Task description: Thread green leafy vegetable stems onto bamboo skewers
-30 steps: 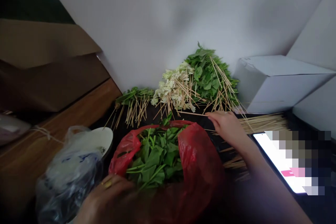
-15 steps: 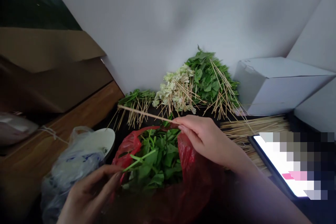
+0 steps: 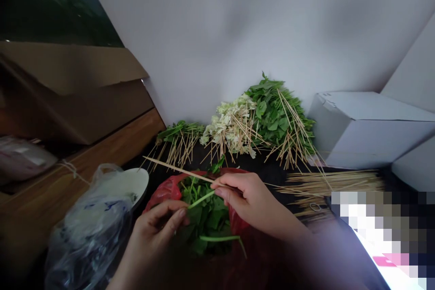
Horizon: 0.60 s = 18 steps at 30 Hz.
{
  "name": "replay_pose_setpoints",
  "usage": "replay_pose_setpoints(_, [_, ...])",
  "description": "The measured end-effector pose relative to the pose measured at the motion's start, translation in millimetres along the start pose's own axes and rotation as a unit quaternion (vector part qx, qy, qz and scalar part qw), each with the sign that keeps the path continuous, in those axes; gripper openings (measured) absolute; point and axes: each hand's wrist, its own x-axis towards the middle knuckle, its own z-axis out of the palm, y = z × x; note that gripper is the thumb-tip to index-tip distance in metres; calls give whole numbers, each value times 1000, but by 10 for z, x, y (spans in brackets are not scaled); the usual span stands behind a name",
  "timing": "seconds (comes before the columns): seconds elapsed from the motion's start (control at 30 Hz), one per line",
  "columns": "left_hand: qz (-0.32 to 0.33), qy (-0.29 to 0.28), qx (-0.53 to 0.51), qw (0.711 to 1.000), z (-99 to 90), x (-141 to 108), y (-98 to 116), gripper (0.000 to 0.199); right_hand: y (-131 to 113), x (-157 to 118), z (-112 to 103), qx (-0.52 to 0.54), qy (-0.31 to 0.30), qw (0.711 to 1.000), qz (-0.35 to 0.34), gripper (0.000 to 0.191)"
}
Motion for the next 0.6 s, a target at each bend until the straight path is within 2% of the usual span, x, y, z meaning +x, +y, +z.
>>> replay_pose_setpoints(0.13, [-16, 20, -16, 1000, -7, 38, 33, 31, 4, 8, -66, -31, 1, 999, 9, 23])
replay_pose_setpoints(0.23, [-15, 40, -24, 999, -35, 78, 88, 40, -1, 9, -109, -51, 28, 998, 14, 25])
replay_pose_setpoints(0.4, [-5, 55, -7, 998, -14, 112, 156, 42, 11, 12, -106, -39, 62, 997, 11, 24])
replay_pose_setpoints(0.53, [-38, 64, -83, 994, 18, 110, 89, 45, 32, 4, -108, -33, 128, 991, 12, 21])
replay_pose_setpoints(0.6, [-61, 60, -164, 983, 36, 120, 24, 40, 27, -2, -107, -34, 156, 987, 8, 20])
